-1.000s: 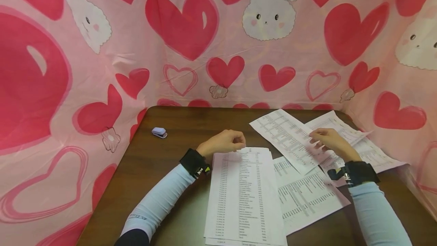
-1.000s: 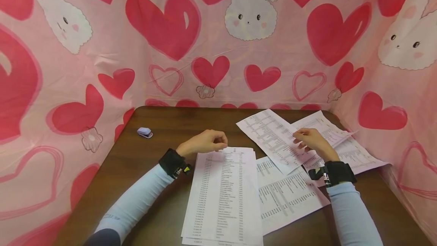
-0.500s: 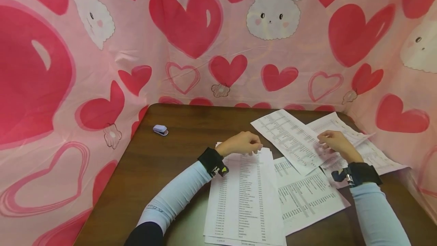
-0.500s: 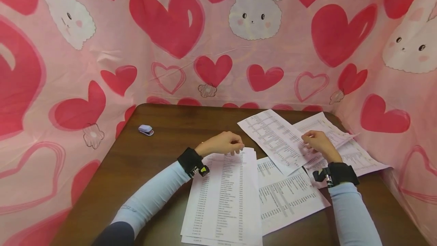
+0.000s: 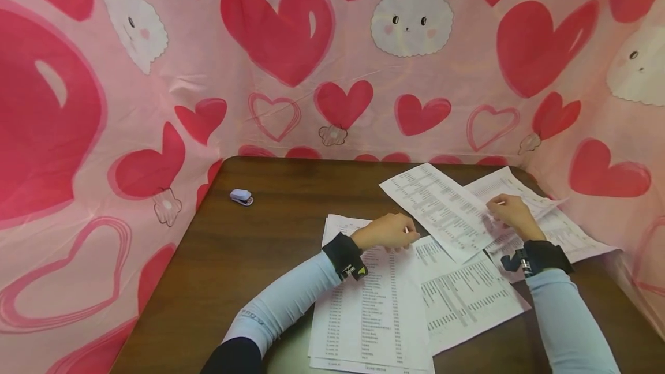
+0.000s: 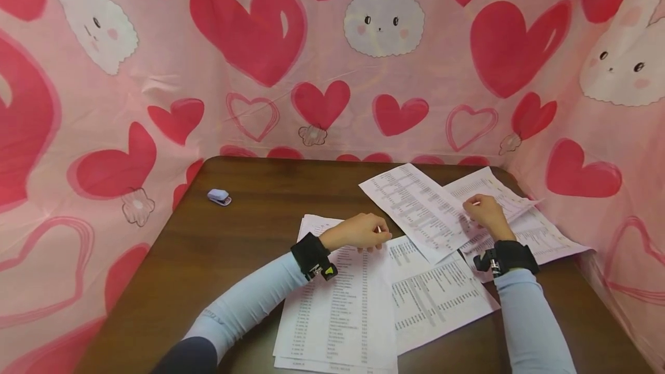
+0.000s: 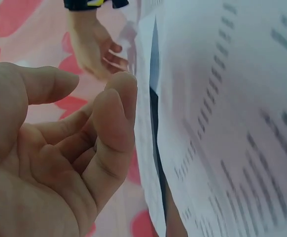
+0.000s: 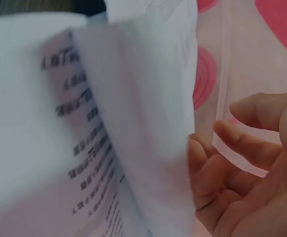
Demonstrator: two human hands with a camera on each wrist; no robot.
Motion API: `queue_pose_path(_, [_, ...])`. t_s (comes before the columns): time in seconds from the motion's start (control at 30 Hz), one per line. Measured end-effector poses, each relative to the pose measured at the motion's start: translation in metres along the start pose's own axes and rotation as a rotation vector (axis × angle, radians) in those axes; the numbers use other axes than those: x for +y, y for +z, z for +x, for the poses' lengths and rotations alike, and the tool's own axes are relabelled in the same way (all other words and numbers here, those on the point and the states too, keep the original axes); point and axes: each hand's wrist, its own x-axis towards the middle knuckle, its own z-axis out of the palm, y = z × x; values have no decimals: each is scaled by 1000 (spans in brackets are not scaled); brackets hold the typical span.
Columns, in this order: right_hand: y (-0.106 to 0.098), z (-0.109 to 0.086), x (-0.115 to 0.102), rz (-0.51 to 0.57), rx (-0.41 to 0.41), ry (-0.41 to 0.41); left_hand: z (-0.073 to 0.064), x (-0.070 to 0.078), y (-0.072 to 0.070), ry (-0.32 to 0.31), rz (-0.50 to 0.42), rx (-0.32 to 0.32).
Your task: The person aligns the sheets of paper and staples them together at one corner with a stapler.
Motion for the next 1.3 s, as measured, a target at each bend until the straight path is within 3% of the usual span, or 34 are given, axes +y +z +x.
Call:
queue_pose_path(0.27, [0,10,2,-60,68,22,10,12,15,11,-58,-43])
queue_pose_path(0.57, [1,19,8,-32,30,76,19,19,29,-51,-110,-78])
queue_pose_path(0.87, [1,22,12,-25,-17,108,34,13,39,-99,-193,-125])
queue_pose_path(1.1, [1,24,13,-27,-51,116,40,13,42,-148,-234,-118])
queue_pose_path(1.3, [-1,27,11,-54,-81,118,43,13,39,-168,-300,-67])
